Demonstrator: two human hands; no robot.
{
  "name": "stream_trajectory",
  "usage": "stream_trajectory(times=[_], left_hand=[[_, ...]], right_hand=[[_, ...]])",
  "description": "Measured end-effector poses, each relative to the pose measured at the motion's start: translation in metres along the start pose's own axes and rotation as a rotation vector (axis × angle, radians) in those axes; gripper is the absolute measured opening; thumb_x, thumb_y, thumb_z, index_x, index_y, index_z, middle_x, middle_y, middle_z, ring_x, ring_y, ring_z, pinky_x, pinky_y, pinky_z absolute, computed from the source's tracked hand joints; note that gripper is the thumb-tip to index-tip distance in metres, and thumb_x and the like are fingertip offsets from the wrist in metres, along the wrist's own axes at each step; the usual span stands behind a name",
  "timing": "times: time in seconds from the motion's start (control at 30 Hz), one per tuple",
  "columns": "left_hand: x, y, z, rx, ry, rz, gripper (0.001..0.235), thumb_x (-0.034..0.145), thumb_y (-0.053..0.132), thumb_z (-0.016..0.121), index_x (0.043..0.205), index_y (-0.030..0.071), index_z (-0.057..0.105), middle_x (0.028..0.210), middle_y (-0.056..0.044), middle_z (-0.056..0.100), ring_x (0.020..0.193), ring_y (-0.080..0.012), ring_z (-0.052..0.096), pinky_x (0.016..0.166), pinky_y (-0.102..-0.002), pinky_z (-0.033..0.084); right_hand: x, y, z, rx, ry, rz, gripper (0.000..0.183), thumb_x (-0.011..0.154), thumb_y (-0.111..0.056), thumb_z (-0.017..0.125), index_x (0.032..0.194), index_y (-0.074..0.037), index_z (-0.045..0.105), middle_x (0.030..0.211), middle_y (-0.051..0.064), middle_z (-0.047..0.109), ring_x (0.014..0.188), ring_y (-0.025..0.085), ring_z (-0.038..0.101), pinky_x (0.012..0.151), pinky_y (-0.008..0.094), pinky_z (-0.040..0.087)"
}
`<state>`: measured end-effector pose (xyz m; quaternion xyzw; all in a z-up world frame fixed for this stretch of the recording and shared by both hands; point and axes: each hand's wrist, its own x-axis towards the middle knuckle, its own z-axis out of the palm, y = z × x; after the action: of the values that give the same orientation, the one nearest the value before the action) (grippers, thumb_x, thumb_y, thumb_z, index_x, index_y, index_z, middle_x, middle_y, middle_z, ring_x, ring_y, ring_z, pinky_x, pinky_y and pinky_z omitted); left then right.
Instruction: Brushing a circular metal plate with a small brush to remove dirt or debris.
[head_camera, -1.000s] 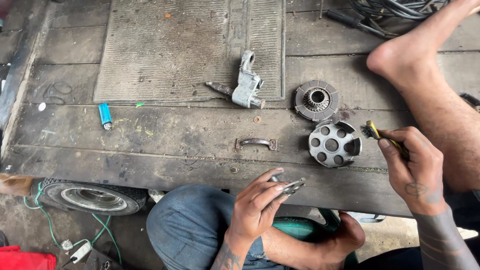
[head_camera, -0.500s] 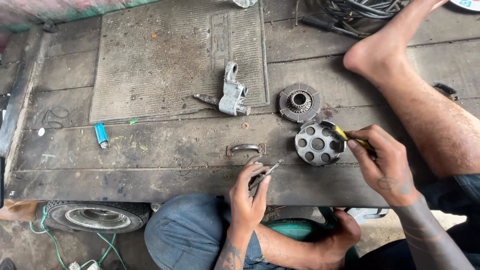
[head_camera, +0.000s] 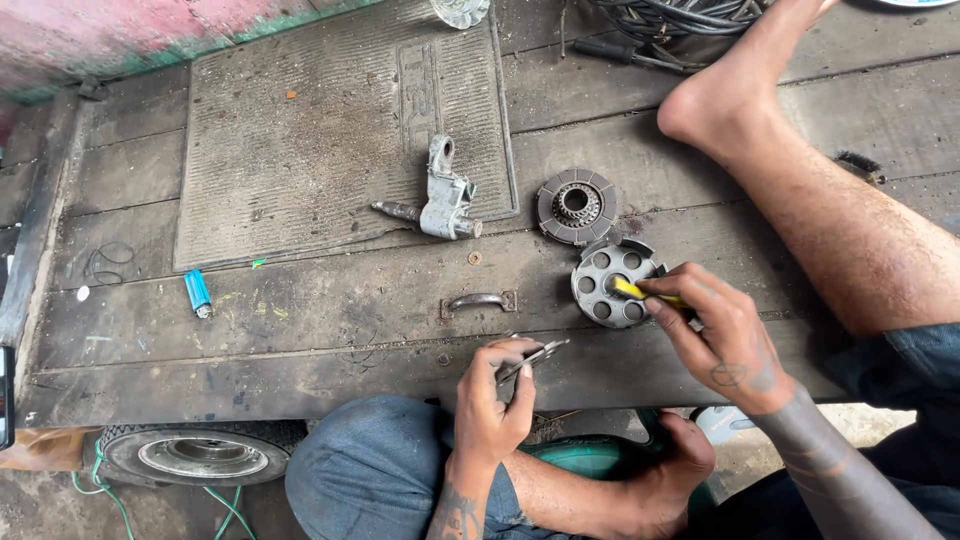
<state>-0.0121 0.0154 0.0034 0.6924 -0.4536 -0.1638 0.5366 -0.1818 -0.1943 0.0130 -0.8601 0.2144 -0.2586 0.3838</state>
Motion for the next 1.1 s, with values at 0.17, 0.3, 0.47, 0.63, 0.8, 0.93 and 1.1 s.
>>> stream_trajectory(times=[0.17,0.3,0.47,0.63,0.8,0.93,1.1], left_hand=[[0.006,0.000,-0.004,0.162,-0.038,0.115,0.011,0.098,0.009,0.064,0.105,0.001,0.068,0.101,-0.011,0.071,0.096,-0.0259,0.068,0.089,-0.037,0.056],[0.006,0.002,-0.001,0.179,-0.043,0.216,0.009,0.096,0.004,0.066,0.103,0.000,0.072,0.098,-0.010,0.073,0.093,-0.0264,0.069,0.088,-0.037,0.056],[0.007,0.003,0.001,0.219,-0.047,0.264,0.006,0.094,0.004,0.071,0.100,0.001,0.072,0.097,-0.009,0.074,0.089,-0.0242,0.069,0.089,-0.037,0.054],[0.007,0.002,0.001,0.219,-0.069,0.264,0.004,0.096,0.005,0.068,0.096,0.001,0.069,0.098,-0.010,0.073,0.091,-0.0265,0.068,0.090,-0.039,0.053],[0.007,0.000,0.002,0.224,-0.069,0.264,0.005,0.096,0.005,0.067,0.094,0.000,0.067,0.098,-0.011,0.072,0.091,-0.0282,0.066,0.088,-0.039,0.052],[0.005,0.000,0.002,0.212,-0.044,0.222,0.006,0.096,0.007,0.068,0.096,0.001,0.069,0.095,-0.010,0.072,0.089,-0.0268,0.067,0.090,-0.039,0.054],[0.005,-0.001,0.002,0.208,-0.040,0.207,0.005,0.095,0.006,0.069,0.097,0.001,0.069,0.095,-0.009,0.072,0.091,-0.0260,0.068,0.090,-0.039,0.055]], right_hand=[[-0.010,-0.005,0.016,0.109,-0.095,0.091,0.027,0.100,-0.023,0.059,0.115,-0.004,0.071,0.087,0.004,0.064,0.073,0.016,0.059,0.070,0.029,0.045],[-0.012,-0.024,0.023,0.125,-0.133,0.077,0.026,0.100,-0.023,0.058,0.115,-0.005,0.069,0.094,0.005,0.071,0.084,0.019,0.069,0.078,0.033,0.051],[-0.019,-0.032,0.023,0.066,-0.208,0.023,0.023,0.099,-0.021,0.059,0.115,-0.008,0.069,0.093,0.002,0.066,0.074,0.020,0.071,0.073,0.031,0.055],[-0.022,-0.038,0.030,0.064,-0.214,-0.087,0.023,0.100,-0.019,0.059,0.116,-0.007,0.069,0.090,0.006,0.065,0.073,0.024,0.068,0.068,0.035,0.054],[-0.026,-0.035,0.036,-0.049,-0.190,-0.148,0.023,0.099,-0.022,0.059,0.116,-0.009,0.069,0.088,0.004,0.061,0.065,0.026,0.065,0.056,0.039,0.053],[-0.028,-0.029,0.037,-0.126,-0.128,-0.170,0.022,0.099,-0.022,0.060,0.117,-0.010,0.069,0.095,0.004,0.064,0.066,0.026,0.066,0.054,0.040,0.052],[-0.028,-0.029,0.038,-0.140,-0.129,-0.189,0.023,0.099,-0.022,0.059,0.117,-0.010,0.068,0.090,0.003,0.061,0.063,0.026,0.064,0.052,0.040,0.051]])
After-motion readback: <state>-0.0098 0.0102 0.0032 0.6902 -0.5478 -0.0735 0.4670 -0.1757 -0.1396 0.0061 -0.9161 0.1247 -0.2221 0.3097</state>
